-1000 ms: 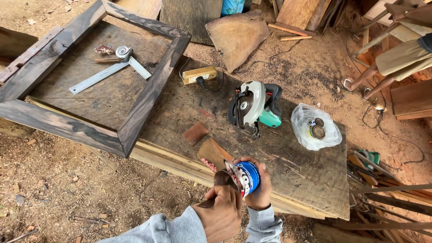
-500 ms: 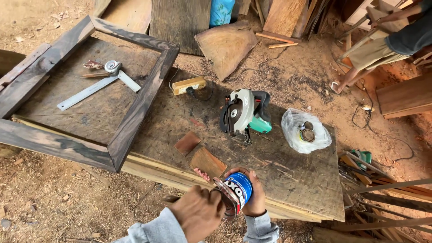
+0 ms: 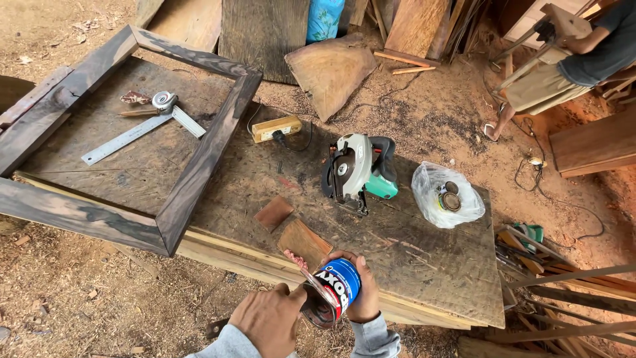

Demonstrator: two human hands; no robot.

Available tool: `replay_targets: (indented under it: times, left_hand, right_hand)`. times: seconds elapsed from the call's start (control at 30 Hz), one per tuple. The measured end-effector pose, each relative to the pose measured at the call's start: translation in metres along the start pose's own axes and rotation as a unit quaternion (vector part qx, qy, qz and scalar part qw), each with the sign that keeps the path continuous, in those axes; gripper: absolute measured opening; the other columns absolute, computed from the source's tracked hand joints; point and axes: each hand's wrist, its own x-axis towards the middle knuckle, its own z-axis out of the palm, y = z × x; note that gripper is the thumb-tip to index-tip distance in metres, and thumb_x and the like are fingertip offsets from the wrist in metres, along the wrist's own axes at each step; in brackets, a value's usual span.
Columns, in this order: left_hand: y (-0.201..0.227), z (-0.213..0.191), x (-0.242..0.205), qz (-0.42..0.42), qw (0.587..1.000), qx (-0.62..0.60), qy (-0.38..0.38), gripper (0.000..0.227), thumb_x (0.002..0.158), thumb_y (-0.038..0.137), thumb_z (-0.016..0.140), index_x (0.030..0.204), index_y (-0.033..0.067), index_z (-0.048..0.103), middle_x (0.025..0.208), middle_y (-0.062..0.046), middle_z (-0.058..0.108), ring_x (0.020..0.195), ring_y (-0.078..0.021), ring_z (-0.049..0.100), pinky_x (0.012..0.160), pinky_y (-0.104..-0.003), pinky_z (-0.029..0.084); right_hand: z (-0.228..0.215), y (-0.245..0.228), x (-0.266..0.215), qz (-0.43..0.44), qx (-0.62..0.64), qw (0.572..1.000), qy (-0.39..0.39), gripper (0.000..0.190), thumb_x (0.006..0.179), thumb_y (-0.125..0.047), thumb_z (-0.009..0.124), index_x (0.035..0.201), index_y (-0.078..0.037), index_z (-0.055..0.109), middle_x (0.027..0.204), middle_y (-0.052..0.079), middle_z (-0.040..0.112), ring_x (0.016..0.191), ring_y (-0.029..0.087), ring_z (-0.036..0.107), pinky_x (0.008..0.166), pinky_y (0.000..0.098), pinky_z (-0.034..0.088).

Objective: Stirring and applying wood stain to a wooden frame and wood samples in a workshop environment.

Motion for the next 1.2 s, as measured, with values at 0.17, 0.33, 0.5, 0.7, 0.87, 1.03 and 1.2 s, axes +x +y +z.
replay_targets:
  times: [0.17,0.33,0.5,0.7,0.87,1.03,1.2]
  left_hand:
    - [-0.007,0.002,-0.002,-0.014,0.996,-0.086,0.032,0.037,0.086,0.017,0.064,0.122,0.0086,0.06,0.088,-0.021,0.064,0.081,-0.0387,0.07,0.079,-0.052,0.054]
    - [-0.01,0.009,0.002,-0.032,0.994,-0.106,0.018,0.029,0.089,0.021,0.064,0.114,0.0068,0.061,0.091,-0.019,0.066,0.083,-0.0366,0.071,0.082,-0.051,0.055]
    - [-0.01,0.016,0.001,-0.041,0.992,-0.118,0.01,0.029,0.088,0.02,0.063,0.114,0.0089,0.061,0.091,-0.019,0.066,0.083,-0.0373,0.072,0.084,-0.052,0.055]
    - [-0.014,0.015,-0.008,-0.054,0.993,-0.086,0.054,0.028,0.094,0.025,0.06,0.121,0.0146,0.06,0.096,-0.017,0.064,0.078,-0.0382,0.072,0.076,-0.052,0.057]
    - [-0.031,0.027,-0.014,-0.056,0.986,-0.1,0.119,0.032,0.09,0.02,0.063,0.121,0.0154,0.062,0.1,-0.01,0.066,0.073,-0.0333,0.073,0.071,-0.047,0.059]
    - [-0.037,0.031,-0.026,-0.035,0.97,-0.133,0.201,0.039,0.081,0.021,0.071,0.12,0.0159,0.066,0.102,-0.008,0.07,0.079,-0.0354,0.073,0.064,-0.048,0.058]
    - [-0.079,0.106,-0.015,-0.101,0.951,-0.166,0.242,0.033,0.086,0.026,0.07,0.119,0.023,0.072,0.096,-0.005,0.072,0.079,-0.031,0.075,0.062,-0.044,0.06]
  right_hand:
    - [-0.001,0.003,-0.004,-0.045,0.021,0.999,0.003,0.066,0.099,-0.058,0.05,0.116,0.006,0.059,0.11,0.022,0.066,0.098,0.03,0.069,0.089,0.0416,0.06]
    - [0.0,0.006,-0.005,-0.084,0.025,0.996,-0.031,0.066,0.099,-0.058,0.051,0.117,0.005,0.058,0.109,0.023,0.064,0.099,0.033,0.068,0.088,0.045,0.06]
    - [-0.004,0.012,-0.004,-0.101,0.014,0.994,-0.03,0.069,0.097,-0.061,0.052,0.118,0.004,0.058,0.11,0.024,0.064,0.099,0.034,0.068,0.089,0.0451,0.06]
    - [-0.039,0.019,0.009,-0.086,0.042,0.993,0.067,0.065,0.098,-0.057,0.051,0.117,0.004,0.06,0.112,0.023,0.068,0.11,0.036,0.069,0.099,0.0462,0.057]
    - [-0.077,0.028,0.012,-0.023,0.126,0.99,0.065,0.069,0.103,-0.057,0.054,0.128,0.007,0.059,0.118,0.024,0.069,0.109,0.037,0.067,0.098,0.0511,0.055]
    - [-0.121,0.041,0.018,-0.071,0.137,0.985,0.083,0.066,0.096,-0.054,0.054,0.133,0.0,0.059,0.121,0.023,0.069,0.112,0.038,0.067,0.1,0.0548,0.054]
    - [-0.132,0.034,0.026,-0.003,0.186,0.963,0.195,0.06,0.095,-0.05,0.052,0.133,-0.004,0.059,0.126,0.018,0.069,0.118,0.037,0.065,0.102,0.0556,0.052]
